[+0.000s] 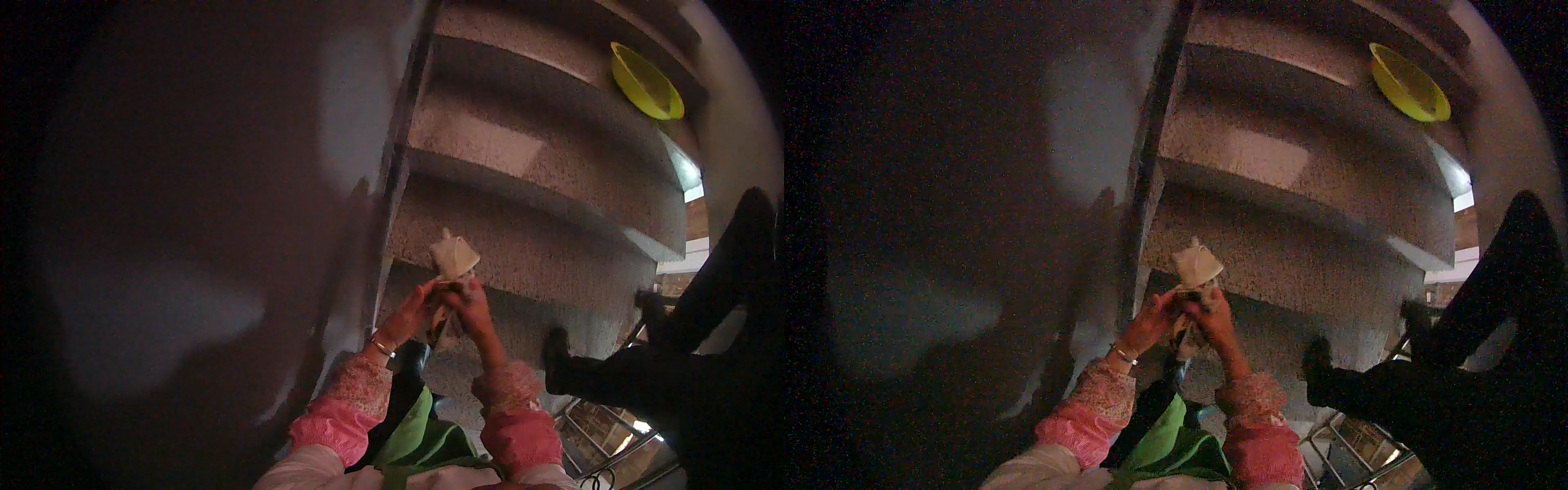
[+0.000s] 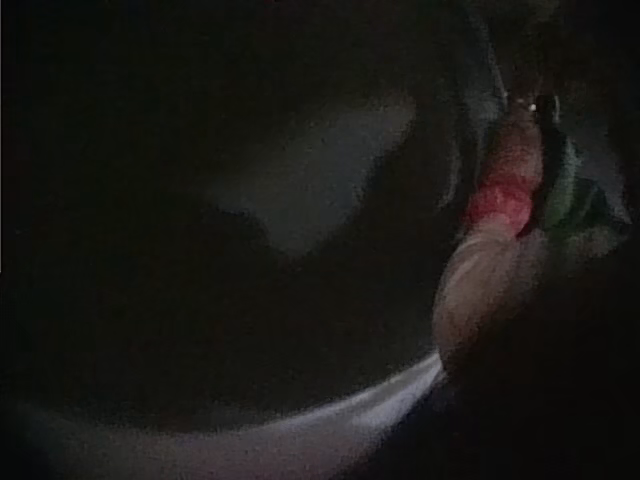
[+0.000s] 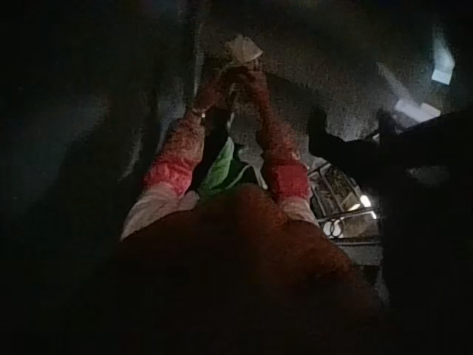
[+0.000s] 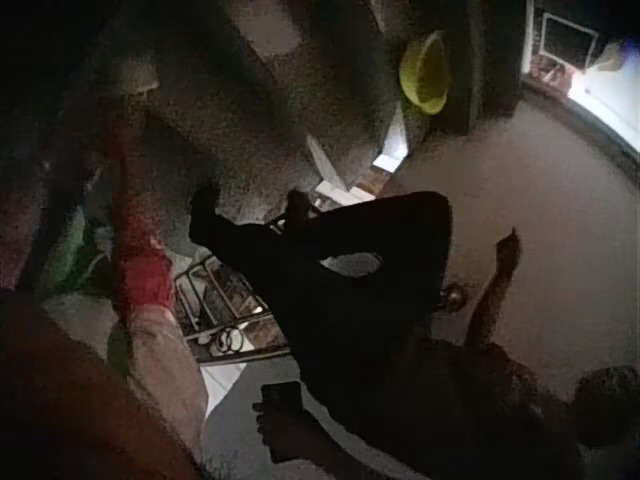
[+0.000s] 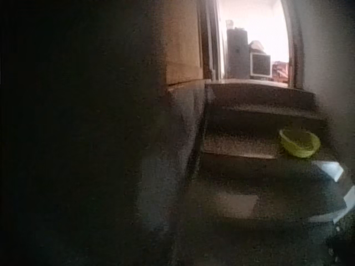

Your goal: The person wipes the granite steps of a spiral staircase using a cloth and a yellow bowl. They move up and down the stairs, wiping each step and the metal handrail while carrying the bowl.

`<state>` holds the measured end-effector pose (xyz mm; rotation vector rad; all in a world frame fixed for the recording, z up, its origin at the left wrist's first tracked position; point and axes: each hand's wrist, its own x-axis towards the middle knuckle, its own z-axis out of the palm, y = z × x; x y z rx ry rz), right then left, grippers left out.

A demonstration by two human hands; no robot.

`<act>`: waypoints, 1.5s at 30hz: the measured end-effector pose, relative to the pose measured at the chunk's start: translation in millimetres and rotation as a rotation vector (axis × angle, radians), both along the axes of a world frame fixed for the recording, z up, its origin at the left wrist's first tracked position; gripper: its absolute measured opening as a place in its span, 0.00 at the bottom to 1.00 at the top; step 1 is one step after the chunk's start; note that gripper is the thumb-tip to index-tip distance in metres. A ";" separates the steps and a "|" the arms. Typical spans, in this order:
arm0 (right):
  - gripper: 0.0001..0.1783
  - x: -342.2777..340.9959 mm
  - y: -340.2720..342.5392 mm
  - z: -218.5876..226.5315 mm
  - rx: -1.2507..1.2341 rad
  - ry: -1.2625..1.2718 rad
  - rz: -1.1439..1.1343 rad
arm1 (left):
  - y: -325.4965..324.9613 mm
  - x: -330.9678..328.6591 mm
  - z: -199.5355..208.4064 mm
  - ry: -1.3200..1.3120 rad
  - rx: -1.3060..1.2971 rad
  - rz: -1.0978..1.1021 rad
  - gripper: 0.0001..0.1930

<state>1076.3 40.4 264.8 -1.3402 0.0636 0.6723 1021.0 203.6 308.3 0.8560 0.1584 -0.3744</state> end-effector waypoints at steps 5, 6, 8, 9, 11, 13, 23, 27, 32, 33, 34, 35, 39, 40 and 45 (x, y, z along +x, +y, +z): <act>0.20 101.0 -15.4 65.5 0.176 -0.251 -0.247 | 5.3 23.2 25.4 -0.033 0.474 0.385 0.26; 0.18 134.5 -13.1 86.0 -0.074 -0.417 -0.244 | 9.9 21.2 19.0 0.027 0.502 0.441 0.25; 0.17 208.6 -17.8 97.5 -0.475 -0.687 -0.084 | 19.8 11.1 5.1 0.142 0.567 0.548 0.23; 0.18 242.5 -17.4 94.8 -0.624 -0.764 -0.059 | 17.2 8.4 3.0 0.169 0.566 0.539 0.20; 0.25 303.0 -16.6 78.2 -1.006 -0.910 0.173 | 12.0 0.8 -2.5 0.235 0.581 0.526 0.15; 0.32 331.0 -24.9 69.0 -1.314 -0.942 0.297 | -9.2 5.2 -7.7 0.260 0.559 0.482 0.16; 0.48 434.7 75.7 -41.4 -1.237 -0.934 0.283 | -6.7 8.5 -22.7 0.279 0.654 0.417 0.12; 0.40 425.5 106.6 -24.4 -1.331 -0.896 0.404 | -4.0 48.4 -11.8 0.149 0.745 0.436 0.11; 0.32 458.1 111.7 -71.0 -1.072 -1.303 0.265 | -9.1 144.9 3.6 -0.132 1.087 0.409 0.11; 0.32 454.3 121.2 -77.6 -1.006 -1.340 0.274 | -4.8 170.3 8.3 -0.272 1.251 0.472 0.12; 0.32 456.1 111.3 -78.3 -1.024 -1.283 0.301 | -3.5 200.8 14.2 -0.433 1.374 0.529 0.13; 0.32 443.1 130.7 -68.3 -0.968 -1.230 0.335 | 12.4 222.0 23.3 -0.549 1.541 0.548 0.14; 0.28 434.4 157.9 -45.5 -0.877 -0.886 0.282 | 46.5 330.8 54.4 -0.849 2.082 0.662 0.18; 0.27 429.4 158.7 -50.2 -0.909 -0.970 0.198 | 49.0 352.6 61.1 -0.879 2.187 0.661 0.20; 0.23 444.3 137.4 -111.0 -1.136 -1.281 -0.145 | 12.6 407.5 15.7 -1.027 1.812 0.470 0.19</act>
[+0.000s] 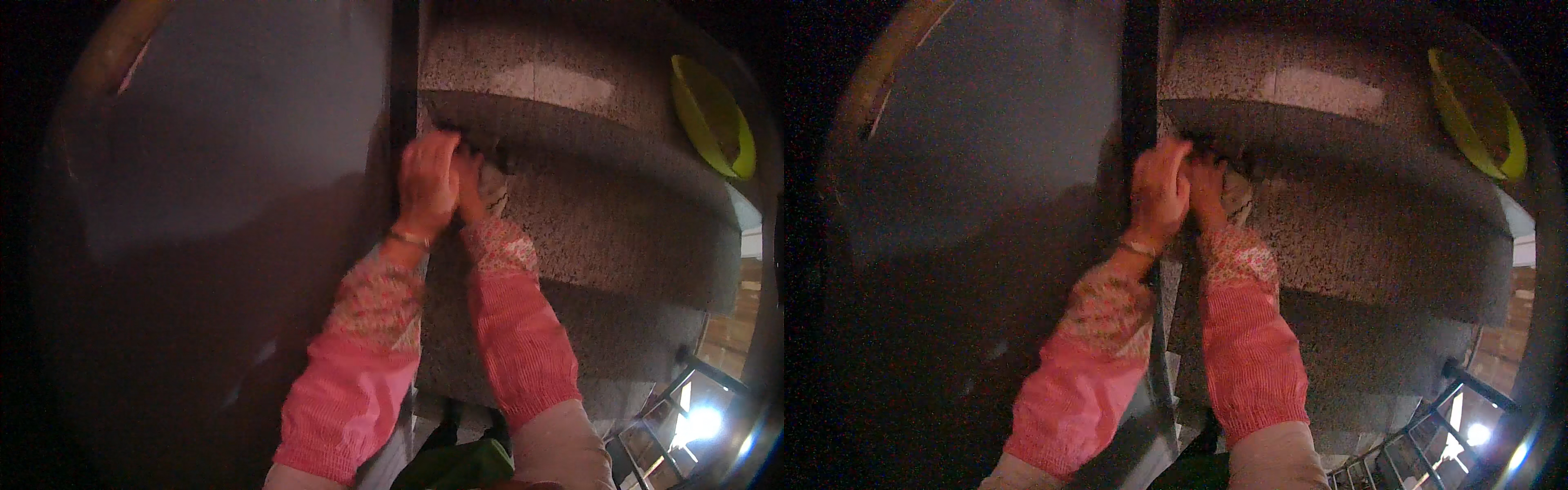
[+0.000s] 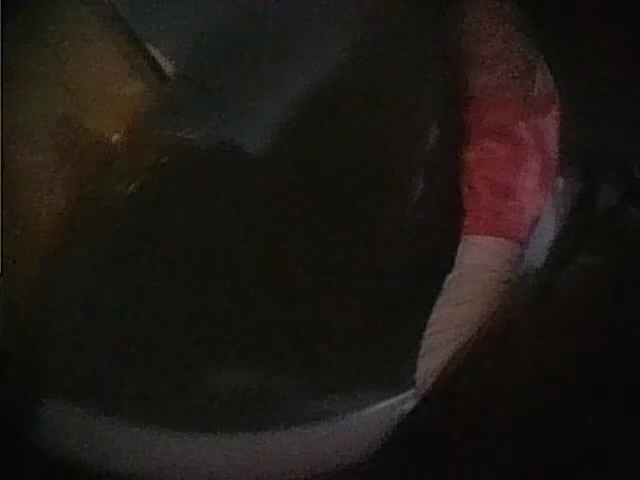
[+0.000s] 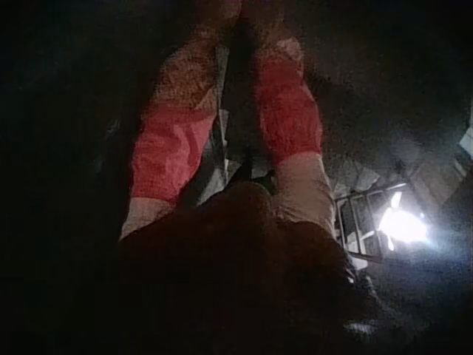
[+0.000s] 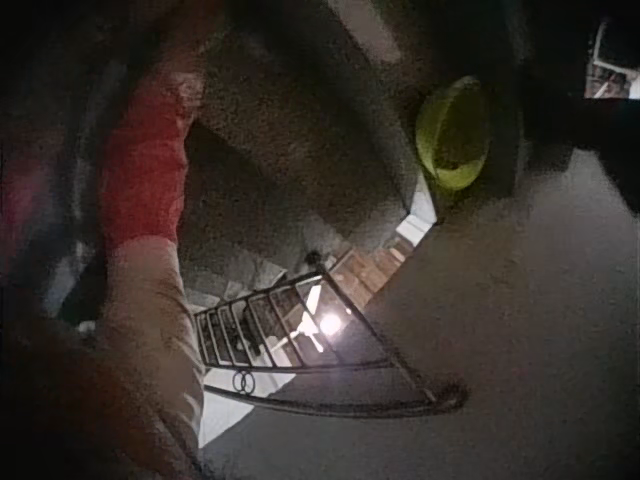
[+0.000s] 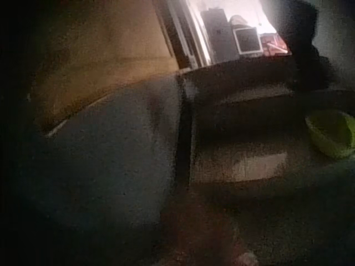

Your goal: The person wipes the granite steps of a spiral staircase using a cloth and a yellow bowl. They move up and down the stairs, wiping each step and the metal handrail while carrying the bowl.

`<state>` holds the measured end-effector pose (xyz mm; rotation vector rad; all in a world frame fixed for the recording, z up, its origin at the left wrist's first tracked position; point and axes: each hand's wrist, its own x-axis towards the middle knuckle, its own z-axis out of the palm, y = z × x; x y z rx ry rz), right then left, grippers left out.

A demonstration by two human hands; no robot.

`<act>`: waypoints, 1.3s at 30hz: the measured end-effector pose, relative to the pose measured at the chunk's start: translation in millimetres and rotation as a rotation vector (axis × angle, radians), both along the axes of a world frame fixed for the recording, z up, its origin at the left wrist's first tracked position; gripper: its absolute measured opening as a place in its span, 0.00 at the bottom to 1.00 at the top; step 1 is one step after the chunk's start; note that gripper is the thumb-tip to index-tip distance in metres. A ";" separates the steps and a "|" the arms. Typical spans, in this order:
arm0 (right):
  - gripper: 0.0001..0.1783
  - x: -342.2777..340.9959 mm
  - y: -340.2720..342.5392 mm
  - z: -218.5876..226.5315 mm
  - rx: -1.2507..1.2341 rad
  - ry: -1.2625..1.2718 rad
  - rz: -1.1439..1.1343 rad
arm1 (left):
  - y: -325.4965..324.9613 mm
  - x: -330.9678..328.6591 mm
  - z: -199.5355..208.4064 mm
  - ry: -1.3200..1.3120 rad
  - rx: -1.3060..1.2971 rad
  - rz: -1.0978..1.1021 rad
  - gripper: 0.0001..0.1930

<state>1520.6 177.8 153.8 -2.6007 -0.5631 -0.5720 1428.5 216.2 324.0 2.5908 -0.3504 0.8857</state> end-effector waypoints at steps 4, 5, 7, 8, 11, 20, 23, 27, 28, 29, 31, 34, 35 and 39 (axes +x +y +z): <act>0.28 -35.5 30.1 33.4 -0.017 0.159 0.219 | 7.8 -116.3 -77.2 0.401 -0.214 0.334 0.14; 0.31 -32.0 27.0 33.7 -0.055 0.170 0.229 | 3.4 -115.2 -77.1 0.509 -0.225 0.290 0.12; 0.30 -20.7 22.8 34.4 -0.067 0.166 0.240 | -4.9 -111.2 -83.0 0.715 -0.233 0.199 0.11; 0.29 -16.4 19.4 33.8 -0.070 0.161 0.246 | -15.1 -105.2 -93.4 0.767 -0.348 0.243 0.11; 0.24 -19.1 24.1 49.2 -0.097 0.205 0.252 | -22.3 -97.8 -121.0 0.722 -0.305 0.249 0.14; 0.16 -9.1 7.4 51.9 -0.049 0.800 0.590 | -28.3 -94.5 -155.5 0.782 -0.322 0.122 0.22; 0.13 -27.3 -6.2 74.2 0.023 0.660 0.691 | -32.6 -91.4 -144.7 0.639 -0.319 0.193 0.22; 0.10 -16.0 -21.6 146.2 0.834 0.466 0.735 | -42.1 -80.8 -132.4 0.318 -0.302 0.347 0.16; 0.09 -9.2 -12.1 176.9 0.968 0.637 0.632 | -33.7 -88.8 -131.7 0.250 -0.281 0.404 0.15; 0.09 -6.5 6.8 223.0 1.142 0.802 0.552 | -12.2 -105.2 -119.7 0.295 -0.232 0.427 0.12; 0.14 65.3 -17.0 263.4 1.036 0.792 0.408 | -35.0 -96.8 -137.5 0.392 -0.283 0.336 0.08; 0.27 178.2 -5.6 263.6 1.014 0.514 0.444 | -49.8 -85.2 -138.5 0.397 -0.109 0.334 0.04; 0.29 180.3 7.2 256.1 0.845 0.530 0.395 | -41.5 -87.4 -135.9 0.361 -0.054 0.313 0.05; 0.42 239.9 22.5 180.4 0.291 0.381 0.348 | -43.8 -89.0 -115.2 0.543 -0.050 0.302 0.04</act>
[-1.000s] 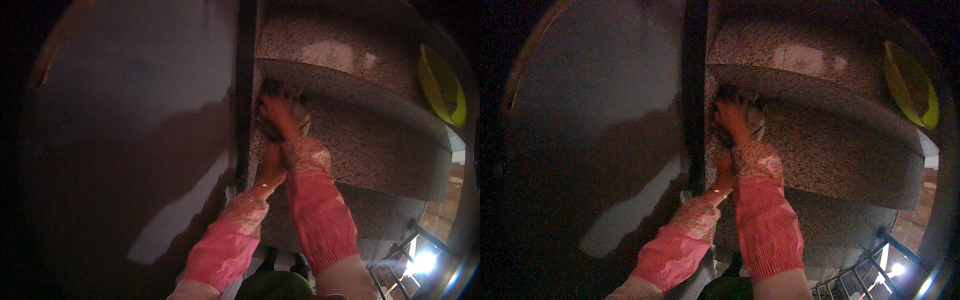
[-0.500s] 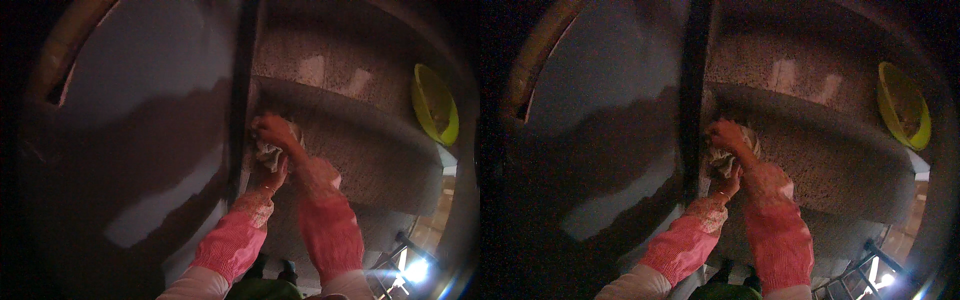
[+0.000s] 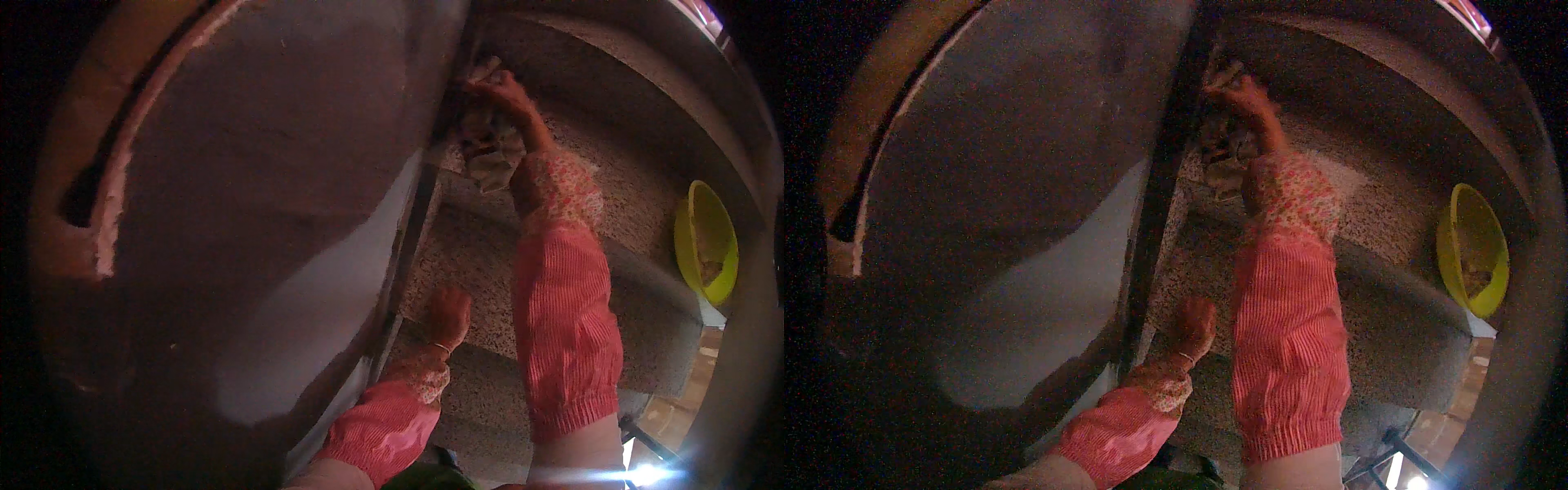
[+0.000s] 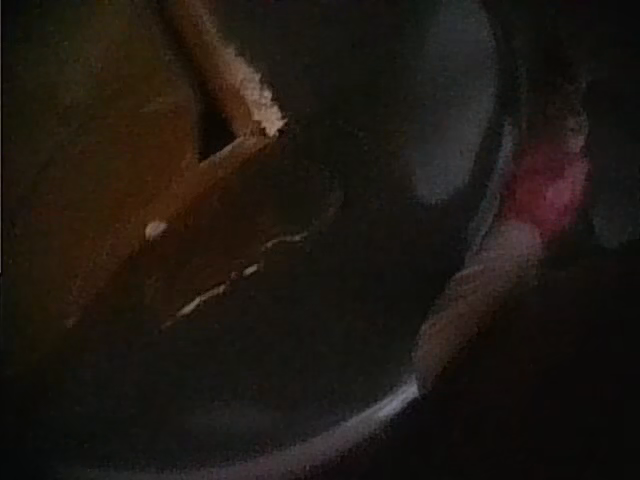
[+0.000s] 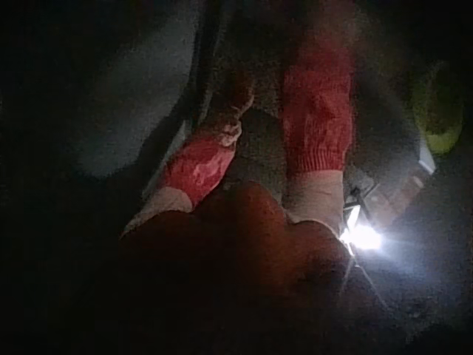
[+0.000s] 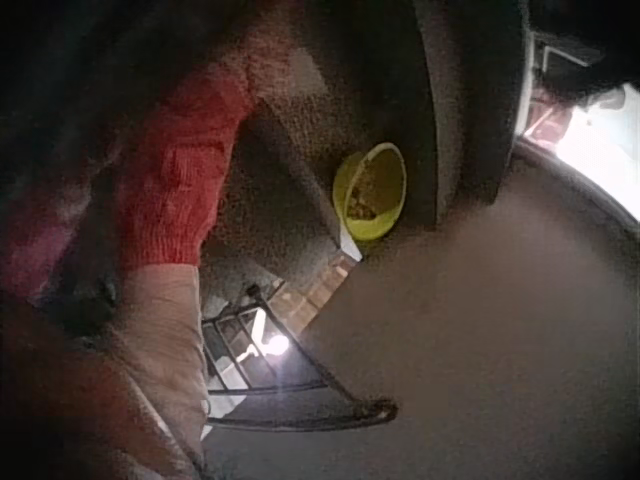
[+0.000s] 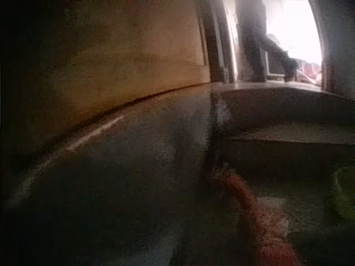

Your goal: The person wipes the granite steps of a spiral staircase using a cloth and a yellow bowl. They move up and down the stairs, wiping each step and the metal handrail while carrying the bowl.

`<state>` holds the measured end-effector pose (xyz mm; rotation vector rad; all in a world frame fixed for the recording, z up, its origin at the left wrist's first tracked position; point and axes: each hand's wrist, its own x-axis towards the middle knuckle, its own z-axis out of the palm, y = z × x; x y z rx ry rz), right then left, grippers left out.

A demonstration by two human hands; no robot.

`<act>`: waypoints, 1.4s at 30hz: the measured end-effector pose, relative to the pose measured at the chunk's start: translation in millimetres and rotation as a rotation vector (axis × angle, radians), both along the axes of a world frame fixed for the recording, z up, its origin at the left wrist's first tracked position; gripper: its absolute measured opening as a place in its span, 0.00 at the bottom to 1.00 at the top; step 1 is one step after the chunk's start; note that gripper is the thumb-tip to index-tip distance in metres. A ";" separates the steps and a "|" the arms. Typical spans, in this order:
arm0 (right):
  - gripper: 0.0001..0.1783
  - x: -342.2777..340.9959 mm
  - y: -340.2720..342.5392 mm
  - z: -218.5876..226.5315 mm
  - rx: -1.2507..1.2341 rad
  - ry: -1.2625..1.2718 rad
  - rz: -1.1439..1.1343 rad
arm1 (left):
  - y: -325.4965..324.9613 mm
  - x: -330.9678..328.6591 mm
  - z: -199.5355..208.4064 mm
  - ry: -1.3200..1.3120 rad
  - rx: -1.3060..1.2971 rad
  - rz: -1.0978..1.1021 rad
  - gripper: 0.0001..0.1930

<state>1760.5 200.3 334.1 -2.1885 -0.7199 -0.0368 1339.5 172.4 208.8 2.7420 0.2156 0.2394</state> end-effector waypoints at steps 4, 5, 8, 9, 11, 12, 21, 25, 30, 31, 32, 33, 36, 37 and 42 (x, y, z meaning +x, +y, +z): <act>0.36 95.4 -25.4 -12.8 -0.269 -0.188 -0.012 | -22.6 10.9 1.6 -0.163 -0.043 0.028 0.03; 0.33 125.0 -51.7 1.7 -0.347 -0.291 -0.024 | -40.8 21.7 8.8 -0.268 -0.069 0.022 0.03; 0.27 20.3 19.7 -22.3 -0.214 -0.060 0.244 | 1.1 -12.0 -2.0 -0.215 0.122 0.105 0.04; 0.25 -0.4 14.9 -16.7 -0.182 -0.101 0.218 | 0.2 -11.3 -8.2 -0.220 0.088 0.086 0.05; 0.23 -39.0 -1.6 -8.5 -0.132 -0.181 0.152 | 0.7 -10.6 -22.9 -0.230 0.006 0.033 0.05; 0.23 -62.6 -10.7 -7.6 -0.219 -0.222 0.155 | -4.6 -9.0 -22.4 -0.154 0.005 0.024 0.06; 0.16 -259.5 -56.0 -8.7 0.154 -0.246 0.118 | 1.7 -3.6 -11.7 -0.008 0.088 0.113 0.06; 0.22 -261.5 -52.6 -51.0 -0.024 -0.041 0.113 | -18.4 -10.2 -8.2 0.000 0.072 0.077 0.07; 0.27 -281.2 -33.3 -81.2 -0.264 -0.172 -0.005 | -18.0 -20.4 0.5 0.012 0.072 0.044 0.08; 0.27 -287.7 -29.7 -85.6 -0.281 -0.101 0.012 | -17.6 -20.7 -1.8 0.019 0.067 0.034 0.08; 0.27 -280.3 -25.3 -90.0 -0.300 -0.030 0.026 | -17.0 -19.0 -4.9 0.024 0.059 0.027 0.08; 0.25 -283.3 -0.8 -77.7 -0.283 -0.005 0.083 | 2.9 -21.3 4.4 0.033 0.101 0.051 0.08; 0.20 -264.7 -0.1 -92.3 -0.225 -0.026 0.070 | 6.0 0.5 9.2 -0.009 0.062 0.027 0.09; 0.19 -257.1 0.2 -95.2 -0.222 -0.035 0.058 | 8.3 5.9 12.0 -0.028 0.058 0.016 0.09; 0.12 -269.6 6.2 -92.2 -0.192 0.062 0.136 | 24.0 17.4 10.8 -0.020 0.057 -0.014 0.10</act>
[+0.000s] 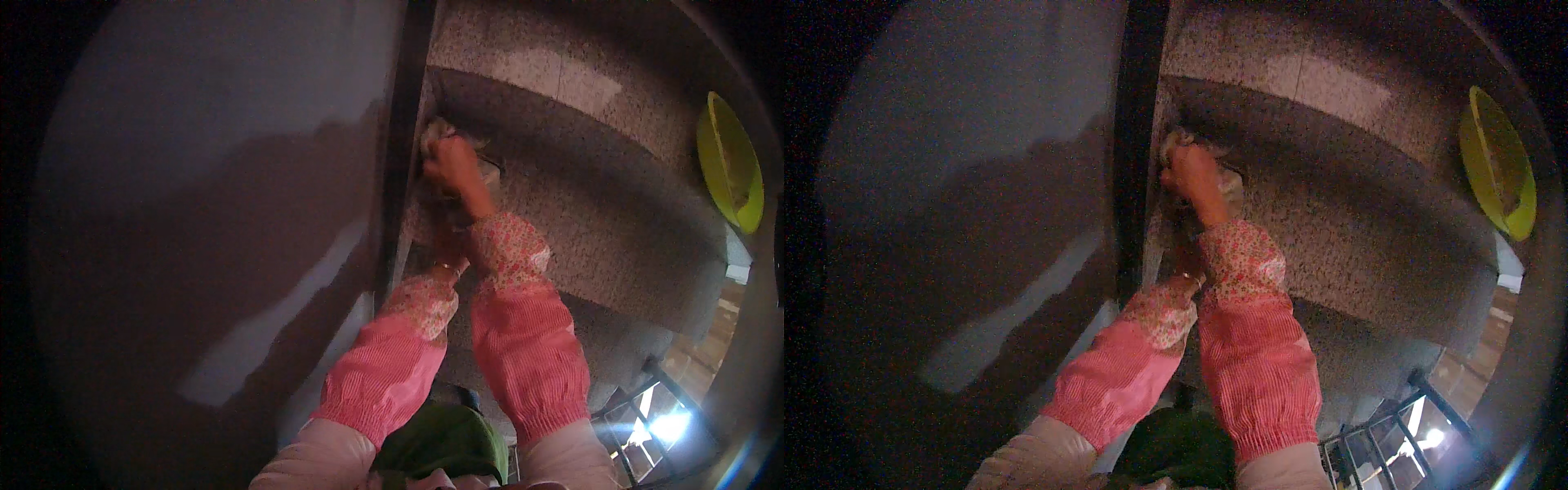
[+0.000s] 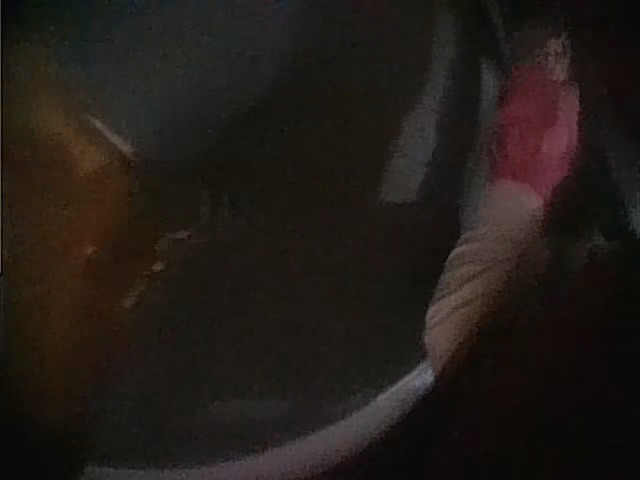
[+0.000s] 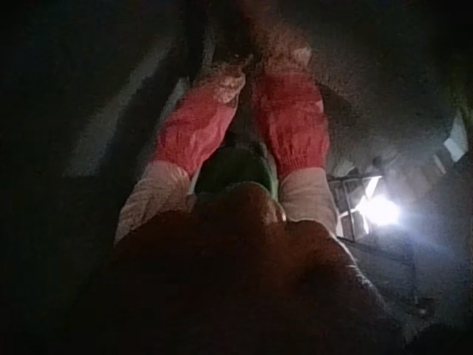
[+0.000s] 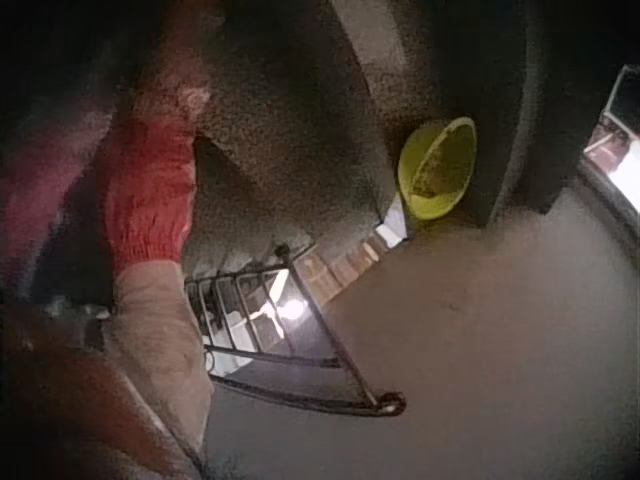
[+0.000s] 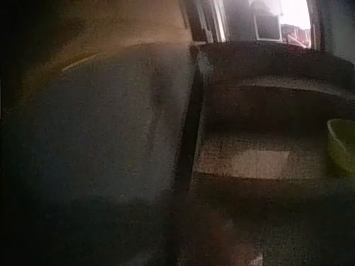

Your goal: The person wipes the granite steps of a spiral staircase using a cloth and a yellow bowl. They move up and down the stairs, wiping each step and the metal handrail while carrying the bowl.

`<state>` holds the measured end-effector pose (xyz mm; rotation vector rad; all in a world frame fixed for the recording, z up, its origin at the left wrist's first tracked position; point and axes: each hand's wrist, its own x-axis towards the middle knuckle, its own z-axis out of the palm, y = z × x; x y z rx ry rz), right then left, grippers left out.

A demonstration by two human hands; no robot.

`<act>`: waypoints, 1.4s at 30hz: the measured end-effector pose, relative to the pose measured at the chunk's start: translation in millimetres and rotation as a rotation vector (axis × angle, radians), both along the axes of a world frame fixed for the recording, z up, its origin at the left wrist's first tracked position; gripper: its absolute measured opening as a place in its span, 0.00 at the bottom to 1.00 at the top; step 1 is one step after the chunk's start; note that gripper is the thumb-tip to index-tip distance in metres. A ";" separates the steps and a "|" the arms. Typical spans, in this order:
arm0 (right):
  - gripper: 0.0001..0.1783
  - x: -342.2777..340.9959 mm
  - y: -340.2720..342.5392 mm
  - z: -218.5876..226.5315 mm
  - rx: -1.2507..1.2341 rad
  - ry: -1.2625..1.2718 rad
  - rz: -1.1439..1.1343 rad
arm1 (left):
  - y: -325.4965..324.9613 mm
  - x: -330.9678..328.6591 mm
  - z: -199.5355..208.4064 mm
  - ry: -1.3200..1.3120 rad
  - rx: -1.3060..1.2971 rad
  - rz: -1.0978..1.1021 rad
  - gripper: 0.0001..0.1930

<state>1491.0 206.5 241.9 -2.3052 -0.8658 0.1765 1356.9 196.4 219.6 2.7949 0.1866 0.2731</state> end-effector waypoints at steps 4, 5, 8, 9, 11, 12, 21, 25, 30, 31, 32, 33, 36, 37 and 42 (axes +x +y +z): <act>0.14 26.4 5.9 18.0 -0.061 -0.051 0.176 | 4.5 30.9 20.9 0.005 -0.057 -0.049 0.11; 0.14 24.0 14.1 20.6 -0.170 -0.035 0.250 | 4.5 27.8 22.9 0.021 -0.070 -0.057 0.11; 0.17 10.6 3.0 15.6 -0.114 0.129 0.297 | -2.6 -21.0 23.6 0.060 -0.144 -0.106 0.12; 0.19 11.2 -3.0 18.9 -0.010 0.193 0.284 | -5.3 -53.4 23.2 0.043 -0.192 -0.174 0.12; 0.12 67.3 -82.6 -17.4 0.361 0.231 -0.247 | -35.5 -128.8 -1.9 -0.057 -0.421 -0.409 0.10; 0.15 58.7 -74.9 32.6 0.326 0.433 -0.368 | -9.5 -182.3 0.0 -0.015 -0.464 -0.362 0.09; 0.21 65.3 -58.9 -2.3 -0.244 -0.120 -0.330 | 62.7 -408.2 9.6 0.502 -0.649 0.103 0.04; 0.17 2.9 -5.9 -20.7 -0.150 -0.423 -0.170 | 56.9 -338.5 24.9 0.422 -0.797 0.287 0.06; 0.13 -75.8 24.4 -26.6 -0.084 -0.236 -0.008 | 68.3 -251.1 13.3 0.112 -1.291 0.469 0.09; 0.12 -85.4 23.8 -26.1 -0.167 -0.125 0.089 | 70.7 -217.8 29.9 0.017 -1.389 0.455 0.14; 0.11 -95.7 21.4 -23.6 -0.244 -0.013 0.171 | 66.5 -176.0 55.4 -0.021 -1.593 0.606 0.18; 0.11 -106.7 9.1 -19.3 -0.172 0.013 0.209 | 64.7 -139.9 71.8 -0.067 -1.781 0.773 0.21; 0.11 -110.7 -22.5 14.5 -0.084 0.284 0.477 | 98.3 -88.6 -3.5 -0.024 -2.129 0.537 0.21; 0.12 -96.1 -39.1 17.9 -0.052 0.279 0.463 | 91.6 -80.2 -12.4 -0.013 -2.160 0.441 0.21; 0.17 73.0 -253.1 103.2 0.914 0.717 -0.377 | 34.1 -71.6 -10.4 0.022 -1.691 0.390 0.22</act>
